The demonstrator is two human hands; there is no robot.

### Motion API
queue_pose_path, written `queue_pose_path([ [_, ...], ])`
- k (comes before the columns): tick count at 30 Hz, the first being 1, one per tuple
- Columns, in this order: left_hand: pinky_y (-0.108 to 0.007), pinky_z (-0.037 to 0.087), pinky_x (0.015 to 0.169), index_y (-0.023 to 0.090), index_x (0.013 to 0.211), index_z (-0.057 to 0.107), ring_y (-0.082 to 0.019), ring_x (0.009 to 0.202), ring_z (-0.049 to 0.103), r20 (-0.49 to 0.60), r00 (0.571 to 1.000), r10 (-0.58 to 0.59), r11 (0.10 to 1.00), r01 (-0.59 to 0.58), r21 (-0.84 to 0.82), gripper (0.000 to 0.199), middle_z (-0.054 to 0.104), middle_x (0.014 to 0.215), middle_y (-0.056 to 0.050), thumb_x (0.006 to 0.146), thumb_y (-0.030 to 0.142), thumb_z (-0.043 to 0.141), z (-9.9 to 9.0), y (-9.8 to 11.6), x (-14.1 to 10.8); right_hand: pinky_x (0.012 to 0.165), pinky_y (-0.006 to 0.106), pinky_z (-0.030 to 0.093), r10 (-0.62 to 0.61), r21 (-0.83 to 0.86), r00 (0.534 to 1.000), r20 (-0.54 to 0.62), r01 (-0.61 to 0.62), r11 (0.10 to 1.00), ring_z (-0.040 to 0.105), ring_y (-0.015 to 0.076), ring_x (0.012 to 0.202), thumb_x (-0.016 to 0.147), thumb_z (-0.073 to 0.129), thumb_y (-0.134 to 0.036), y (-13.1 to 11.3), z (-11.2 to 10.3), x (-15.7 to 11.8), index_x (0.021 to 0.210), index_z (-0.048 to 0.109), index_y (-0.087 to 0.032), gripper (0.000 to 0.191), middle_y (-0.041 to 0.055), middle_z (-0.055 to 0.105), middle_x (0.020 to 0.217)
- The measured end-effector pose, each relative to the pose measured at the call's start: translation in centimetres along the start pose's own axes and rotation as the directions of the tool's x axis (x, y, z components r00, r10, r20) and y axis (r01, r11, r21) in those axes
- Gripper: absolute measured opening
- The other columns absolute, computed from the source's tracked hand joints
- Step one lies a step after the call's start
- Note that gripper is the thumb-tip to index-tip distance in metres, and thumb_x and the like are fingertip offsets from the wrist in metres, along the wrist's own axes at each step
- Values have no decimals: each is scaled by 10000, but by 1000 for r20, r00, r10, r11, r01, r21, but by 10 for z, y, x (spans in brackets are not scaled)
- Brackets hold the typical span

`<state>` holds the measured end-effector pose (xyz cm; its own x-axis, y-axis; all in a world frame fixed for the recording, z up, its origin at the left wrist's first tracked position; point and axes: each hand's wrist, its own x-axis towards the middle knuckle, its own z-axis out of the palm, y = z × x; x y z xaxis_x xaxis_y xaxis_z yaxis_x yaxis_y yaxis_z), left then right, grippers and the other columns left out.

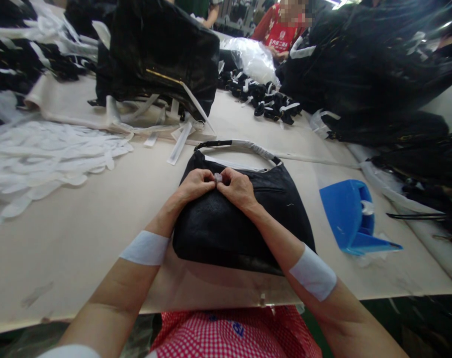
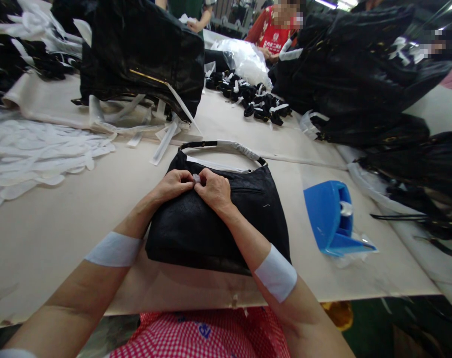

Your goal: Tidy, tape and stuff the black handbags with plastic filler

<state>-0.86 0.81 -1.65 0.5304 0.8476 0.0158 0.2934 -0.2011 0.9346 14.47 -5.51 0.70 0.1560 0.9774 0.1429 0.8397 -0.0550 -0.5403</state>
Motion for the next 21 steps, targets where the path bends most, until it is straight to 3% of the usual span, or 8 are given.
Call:
queue_pose_path([
  [4,-264,401,640,154,705,672,-152,669,554,-2,1000,-11,999,11,31,146,626,668,8,663,276,604,2,-1,2,722,307,435,-5,18,1000,-11,5,1000,598,182,702,760,655,-265,2,4,6,783,614,-235,55,-10,651,725],
  [13,-254,296,541,160,683,624,-106,567,419,20,992,-126,986,127,-106,155,507,605,37,619,296,585,3,2,-1,683,263,472,-25,489,975,222,-89,867,608,143,682,708,607,-204,27,3,25,858,640,-185,155,-18,674,731],
  [17,-250,306,544,156,685,633,-102,569,426,21,992,-127,983,129,-135,163,517,610,36,617,299,594,3,1,0,754,273,483,-128,470,966,226,7,882,624,145,752,752,600,-245,27,-2,23,891,657,-180,164,-4,698,816],
  [21,-247,333,547,156,678,636,-105,576,453,20,990,-139,976,140,-166,144,542,618,28,626,289,618,3,1,0,673,258,478,-102,465,953,284,-44,884,607,147,698,713,706,-306,25,-4,26,882,617,-186,226,-15,672,763],
])
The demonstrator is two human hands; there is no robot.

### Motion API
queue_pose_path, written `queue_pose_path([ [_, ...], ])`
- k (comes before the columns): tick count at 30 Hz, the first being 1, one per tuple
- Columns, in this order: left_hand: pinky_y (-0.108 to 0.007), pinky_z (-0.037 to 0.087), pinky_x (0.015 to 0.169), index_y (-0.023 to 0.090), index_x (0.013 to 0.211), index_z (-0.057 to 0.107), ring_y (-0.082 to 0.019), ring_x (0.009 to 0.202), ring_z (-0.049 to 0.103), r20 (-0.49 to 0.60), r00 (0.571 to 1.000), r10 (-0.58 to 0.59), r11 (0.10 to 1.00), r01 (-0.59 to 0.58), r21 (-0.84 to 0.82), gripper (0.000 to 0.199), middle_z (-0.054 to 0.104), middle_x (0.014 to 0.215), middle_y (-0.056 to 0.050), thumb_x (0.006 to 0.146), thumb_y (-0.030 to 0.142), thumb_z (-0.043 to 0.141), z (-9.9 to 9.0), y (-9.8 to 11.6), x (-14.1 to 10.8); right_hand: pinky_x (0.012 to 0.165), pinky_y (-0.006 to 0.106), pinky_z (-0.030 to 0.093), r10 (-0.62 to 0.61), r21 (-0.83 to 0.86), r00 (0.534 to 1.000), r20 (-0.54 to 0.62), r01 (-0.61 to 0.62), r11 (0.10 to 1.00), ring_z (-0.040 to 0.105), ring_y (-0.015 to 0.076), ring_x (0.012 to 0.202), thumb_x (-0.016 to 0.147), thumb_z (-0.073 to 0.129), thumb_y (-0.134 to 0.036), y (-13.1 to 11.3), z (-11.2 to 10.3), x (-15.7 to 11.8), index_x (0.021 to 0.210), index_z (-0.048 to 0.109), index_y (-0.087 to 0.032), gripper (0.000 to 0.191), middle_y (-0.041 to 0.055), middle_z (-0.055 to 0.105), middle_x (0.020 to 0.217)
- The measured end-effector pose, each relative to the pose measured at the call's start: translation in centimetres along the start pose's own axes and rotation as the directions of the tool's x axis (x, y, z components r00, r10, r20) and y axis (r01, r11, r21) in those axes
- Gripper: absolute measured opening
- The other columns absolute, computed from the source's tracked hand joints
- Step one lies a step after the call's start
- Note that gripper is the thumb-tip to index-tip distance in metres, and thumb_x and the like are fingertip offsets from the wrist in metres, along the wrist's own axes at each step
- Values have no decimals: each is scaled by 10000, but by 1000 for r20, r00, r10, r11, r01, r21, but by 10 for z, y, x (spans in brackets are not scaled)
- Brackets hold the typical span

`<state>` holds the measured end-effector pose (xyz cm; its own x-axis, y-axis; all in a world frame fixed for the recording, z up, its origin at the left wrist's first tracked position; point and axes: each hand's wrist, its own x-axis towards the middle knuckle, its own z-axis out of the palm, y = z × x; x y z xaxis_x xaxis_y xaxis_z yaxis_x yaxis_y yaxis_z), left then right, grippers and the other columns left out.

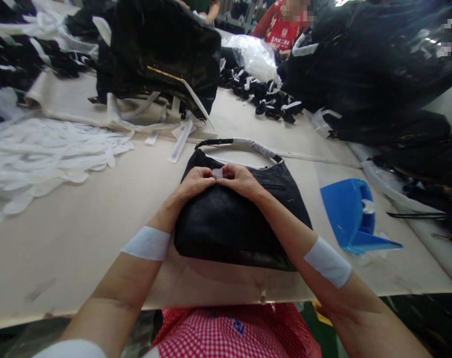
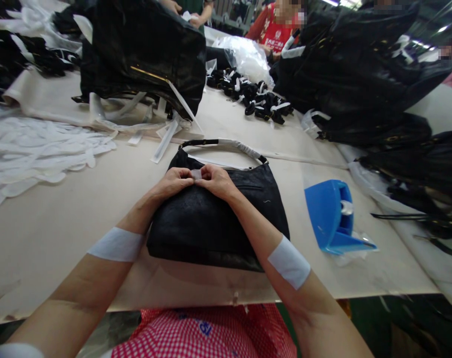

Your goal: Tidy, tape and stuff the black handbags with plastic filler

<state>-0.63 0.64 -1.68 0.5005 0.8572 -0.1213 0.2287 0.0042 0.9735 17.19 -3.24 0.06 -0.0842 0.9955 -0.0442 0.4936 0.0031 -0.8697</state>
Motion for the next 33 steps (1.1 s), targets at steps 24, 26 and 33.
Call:
queue_pose_path([
  [24,-244,353,564,161,675,644,-110,591,483,-60,998,9,998,-13,-63,105,577,632,30,638,257,624,1,0,0,732,270,513,16,153,1000,-12,-14,988,615,140,713,607,575,-115,-9,-6,8,813,615,-198,225,-29,666,755],
  [26,-243,359,572,164,672,639,-109,595,484,-47,999,10,997,-14,-75,94,580,637,32,641,251,622,1,1,-1,756,287,530,109,318,994,21,-110,942,643,148,733,614,589,-133,-11,-13,5,831,625,-198,229,-14,691,805],
  [33,-238,349,562,156,669,644,-101,574,472,-73,997,-19,997,13,-79,110,568,609,38,643,262,643,2,-2,2,628,259,436,102,96,983,154,-118,988,546,128,623,683,716,-363,-10,-17,3,754,697,-167,210,-32,620,642],
])
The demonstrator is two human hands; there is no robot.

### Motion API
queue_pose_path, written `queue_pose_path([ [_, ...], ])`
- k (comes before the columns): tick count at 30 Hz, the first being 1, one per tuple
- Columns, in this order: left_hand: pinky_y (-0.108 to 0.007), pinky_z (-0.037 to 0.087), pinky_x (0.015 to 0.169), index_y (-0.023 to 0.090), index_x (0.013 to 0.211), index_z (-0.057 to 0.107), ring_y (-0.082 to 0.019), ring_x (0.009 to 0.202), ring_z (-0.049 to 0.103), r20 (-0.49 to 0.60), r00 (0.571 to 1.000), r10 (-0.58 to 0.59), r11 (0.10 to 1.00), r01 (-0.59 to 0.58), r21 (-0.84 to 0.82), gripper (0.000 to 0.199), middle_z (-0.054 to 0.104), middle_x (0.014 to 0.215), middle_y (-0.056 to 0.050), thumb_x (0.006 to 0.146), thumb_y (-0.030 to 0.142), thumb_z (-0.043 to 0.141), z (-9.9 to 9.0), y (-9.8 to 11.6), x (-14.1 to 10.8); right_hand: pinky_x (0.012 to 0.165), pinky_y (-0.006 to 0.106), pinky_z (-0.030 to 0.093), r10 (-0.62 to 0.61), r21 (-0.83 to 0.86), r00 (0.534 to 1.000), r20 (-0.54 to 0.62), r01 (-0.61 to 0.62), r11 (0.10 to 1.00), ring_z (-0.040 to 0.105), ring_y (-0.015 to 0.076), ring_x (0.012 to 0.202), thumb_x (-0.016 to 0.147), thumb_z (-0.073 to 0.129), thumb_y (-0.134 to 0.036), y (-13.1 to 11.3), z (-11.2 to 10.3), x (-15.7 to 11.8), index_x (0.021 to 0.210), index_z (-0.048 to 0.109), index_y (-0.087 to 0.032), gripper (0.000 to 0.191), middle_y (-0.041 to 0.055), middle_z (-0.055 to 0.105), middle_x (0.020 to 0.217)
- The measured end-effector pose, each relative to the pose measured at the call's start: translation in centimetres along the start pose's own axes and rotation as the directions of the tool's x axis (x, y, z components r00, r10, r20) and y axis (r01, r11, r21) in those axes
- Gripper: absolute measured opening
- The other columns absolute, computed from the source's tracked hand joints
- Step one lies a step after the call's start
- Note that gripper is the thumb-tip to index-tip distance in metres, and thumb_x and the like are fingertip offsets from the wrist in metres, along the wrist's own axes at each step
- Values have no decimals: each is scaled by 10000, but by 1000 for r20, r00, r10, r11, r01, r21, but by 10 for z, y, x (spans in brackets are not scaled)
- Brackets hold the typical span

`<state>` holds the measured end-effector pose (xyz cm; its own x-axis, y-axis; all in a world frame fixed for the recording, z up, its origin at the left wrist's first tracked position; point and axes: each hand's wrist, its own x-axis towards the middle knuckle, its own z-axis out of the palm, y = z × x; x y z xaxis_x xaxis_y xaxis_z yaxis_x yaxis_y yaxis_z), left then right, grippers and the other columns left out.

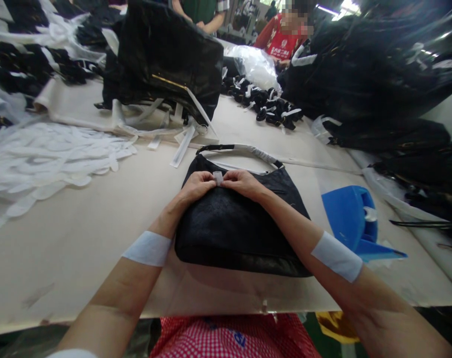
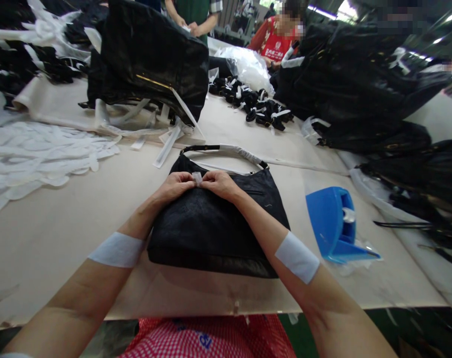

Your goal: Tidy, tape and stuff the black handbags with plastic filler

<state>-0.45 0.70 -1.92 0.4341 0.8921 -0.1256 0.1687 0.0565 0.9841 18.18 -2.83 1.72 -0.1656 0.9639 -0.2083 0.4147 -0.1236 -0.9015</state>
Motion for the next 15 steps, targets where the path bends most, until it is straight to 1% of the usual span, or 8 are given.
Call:
queue_pose_path([
  [2,-236,346,561,151,675,653,-98,568,470,1,1000,-4,1000,4,3,119,571,609,36,641,265,645,0,-1,1,681,267,457,-13,63,999,45,10,998,576,134,666,674,708,-351,2,-2,1,774,722,-166,211,-20,658,684],
  [4,-237,333,548,149,682,656,-95,554,459,8,1000,-17,1000,16,4,130,565,602,36,644,272,644,0,-1,1,772,277,476,-38,150,994,105,21,988,617,140,748,654,717,-320,4,-6,3,823,745,-172,226,-4,710,777],
  [6,-237,329,547,146,691,661,-94,553,455,8,1000,-15,1000,15,15,134,563,602,34,647,272,641,0,-2,1,793,280,478,-41,187,990,133,16,982,624,137,757,630,743,-307,6,-8,6,822,738,-174,233,-3,721,798],
  [8,-238,335,553,145,687,658,-96,562,459,2,1000,0,999,0,34,140,564,608,30,649,279,645,-1,-4,1,737,270,467,-30,147,989,143,9,989,600,129,709,617,768,-323,7,-9,11,790,723,-173,233,-13,703,757],
  [10,-239,337,552,146,682,654,-100,569,460,3,1000,15,999,-16,47,169,563,614,28,652,313,665,-1,-6,2,677,260,443,-23,67,990,141,14,998,569,124,670,608,781,-352,8,-8,17,746,712,-170,239,-20,675,709],
  [12,-239,334,547,148,682,653,-103,572,459,18,999,31,998,-32,50,208,558,614,28,653,351,681,-2,-9,3,656,259,428,-31,3,990,141,31,1000,554,126,664,607,783,-379,10,-6,22,721,712,-170,249,-19,660,690],
  [15,-243,344,558,149,680,656,-112,586,470,39,997,65,996,-68,65,211,562,616,25,658,358,671,-2,-11,5,654,268,430,-53,-42,990,133,59,997,554,135,671,627,771,-409,14,-2,26,710,711,-173,257,-13,655,686],
])
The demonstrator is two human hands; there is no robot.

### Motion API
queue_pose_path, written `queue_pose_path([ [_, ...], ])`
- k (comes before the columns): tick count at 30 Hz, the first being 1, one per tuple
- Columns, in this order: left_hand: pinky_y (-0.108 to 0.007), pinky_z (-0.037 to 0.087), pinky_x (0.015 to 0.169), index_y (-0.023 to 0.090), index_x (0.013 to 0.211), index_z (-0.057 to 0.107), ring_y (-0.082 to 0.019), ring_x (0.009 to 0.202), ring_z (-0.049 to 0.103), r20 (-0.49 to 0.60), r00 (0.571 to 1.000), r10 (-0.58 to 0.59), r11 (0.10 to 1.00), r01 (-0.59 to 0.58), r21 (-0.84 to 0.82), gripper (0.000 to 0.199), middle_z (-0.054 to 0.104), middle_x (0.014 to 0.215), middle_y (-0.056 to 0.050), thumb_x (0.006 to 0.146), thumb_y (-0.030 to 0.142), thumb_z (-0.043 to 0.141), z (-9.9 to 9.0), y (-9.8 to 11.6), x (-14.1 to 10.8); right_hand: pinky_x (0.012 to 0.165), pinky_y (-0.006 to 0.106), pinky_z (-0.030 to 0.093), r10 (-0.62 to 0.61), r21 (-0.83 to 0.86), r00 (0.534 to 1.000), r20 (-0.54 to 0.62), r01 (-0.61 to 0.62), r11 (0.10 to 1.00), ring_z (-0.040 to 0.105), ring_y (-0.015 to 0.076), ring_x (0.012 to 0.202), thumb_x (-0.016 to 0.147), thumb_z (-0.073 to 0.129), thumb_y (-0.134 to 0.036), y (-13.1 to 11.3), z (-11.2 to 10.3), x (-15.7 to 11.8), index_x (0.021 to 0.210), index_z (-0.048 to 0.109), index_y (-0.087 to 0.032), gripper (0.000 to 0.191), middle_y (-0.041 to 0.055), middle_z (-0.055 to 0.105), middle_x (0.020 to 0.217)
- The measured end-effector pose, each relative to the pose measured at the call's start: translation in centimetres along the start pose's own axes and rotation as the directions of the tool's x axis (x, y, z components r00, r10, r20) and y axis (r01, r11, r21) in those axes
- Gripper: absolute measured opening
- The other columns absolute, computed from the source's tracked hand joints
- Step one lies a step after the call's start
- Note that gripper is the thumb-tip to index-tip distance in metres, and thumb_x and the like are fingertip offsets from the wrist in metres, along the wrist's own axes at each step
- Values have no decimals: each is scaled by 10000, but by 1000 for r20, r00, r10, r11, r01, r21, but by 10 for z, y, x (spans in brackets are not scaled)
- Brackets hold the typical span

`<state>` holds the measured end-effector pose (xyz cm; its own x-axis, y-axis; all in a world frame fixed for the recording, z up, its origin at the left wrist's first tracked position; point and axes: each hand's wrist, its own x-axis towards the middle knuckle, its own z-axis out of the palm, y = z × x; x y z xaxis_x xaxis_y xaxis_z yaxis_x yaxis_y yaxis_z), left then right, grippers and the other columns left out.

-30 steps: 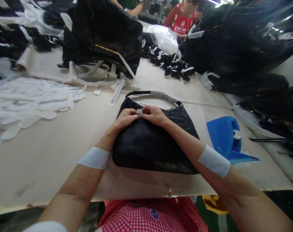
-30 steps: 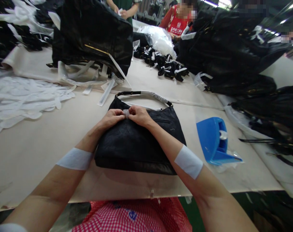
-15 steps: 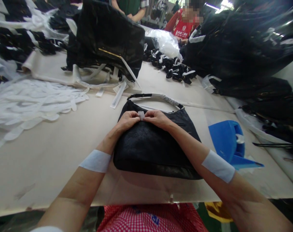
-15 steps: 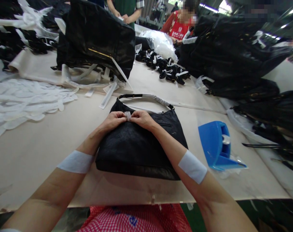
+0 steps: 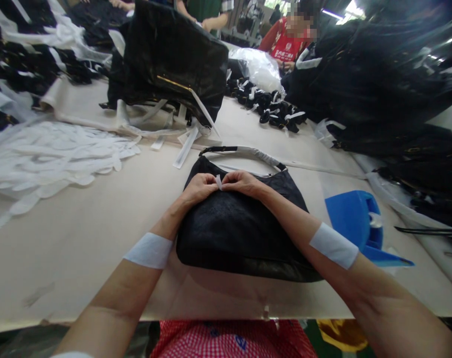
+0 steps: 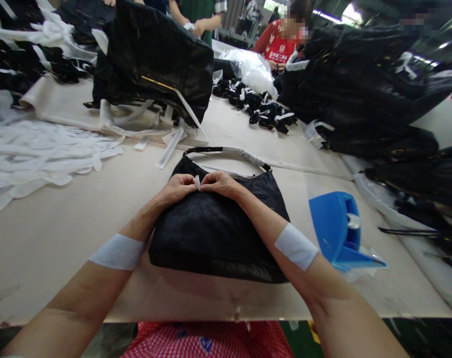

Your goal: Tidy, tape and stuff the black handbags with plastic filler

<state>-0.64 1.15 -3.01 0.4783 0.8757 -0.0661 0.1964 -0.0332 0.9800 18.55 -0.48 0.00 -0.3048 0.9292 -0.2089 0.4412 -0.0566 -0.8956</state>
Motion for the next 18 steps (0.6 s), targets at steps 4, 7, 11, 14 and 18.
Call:
queue_pose_path([
  [4,-255,381,594,149,682,669,-135,632,519,-20,999,33,999,-33,32,195,604,649,6,668,342,650,0,0,0,715,288,474,-90,16,992,-88,92,996,600,156,729,654,773,-408,4,4,-5,808,719,-180,281,-3,695,769],
  [7,-260,398,603,141,716,692,-146,651,538,-27,999,27,999,-26,27,230,636,683,-9,662,363,671,1,0,-1,800,314,501,-123,99,989,-85,131,986,646,179,813,682,765,-401,7,8,-10,946,734,-186,342,13,736,890],
  [11,-252,384,583,137,699,677,-135,631,519,-30,999,23,999,-24,-24,250,619,665,-5,657,384,684,2,-2,0,779,315,501,-107,113,990,-94,117,987,644,180,785,689,764,-398,10,12,-7,956,733,-187,341,12,731,852],
  [14,-247,381,577,137,701,678,-128,621,518,-17,1000,8,998,-10,-67,252,620,667,-2,647,382,694,2,-3,1,747,305,479,-83,14,988,-129,85,996,613,164,742,714,736,-384,7,10,-6,888,735,-181,267,7,705,801],
  [18,-239,357,549,138,680,672,-106,578,483,-38,998,-48,997,45,-59,214,600,642,13,641,347,703,3,2,-1,775,298,480,-63,87,998,-10,63,994,619,156,773,753,687,-365,-2,1,-16,883,729,-188,224,8,712,843],
])
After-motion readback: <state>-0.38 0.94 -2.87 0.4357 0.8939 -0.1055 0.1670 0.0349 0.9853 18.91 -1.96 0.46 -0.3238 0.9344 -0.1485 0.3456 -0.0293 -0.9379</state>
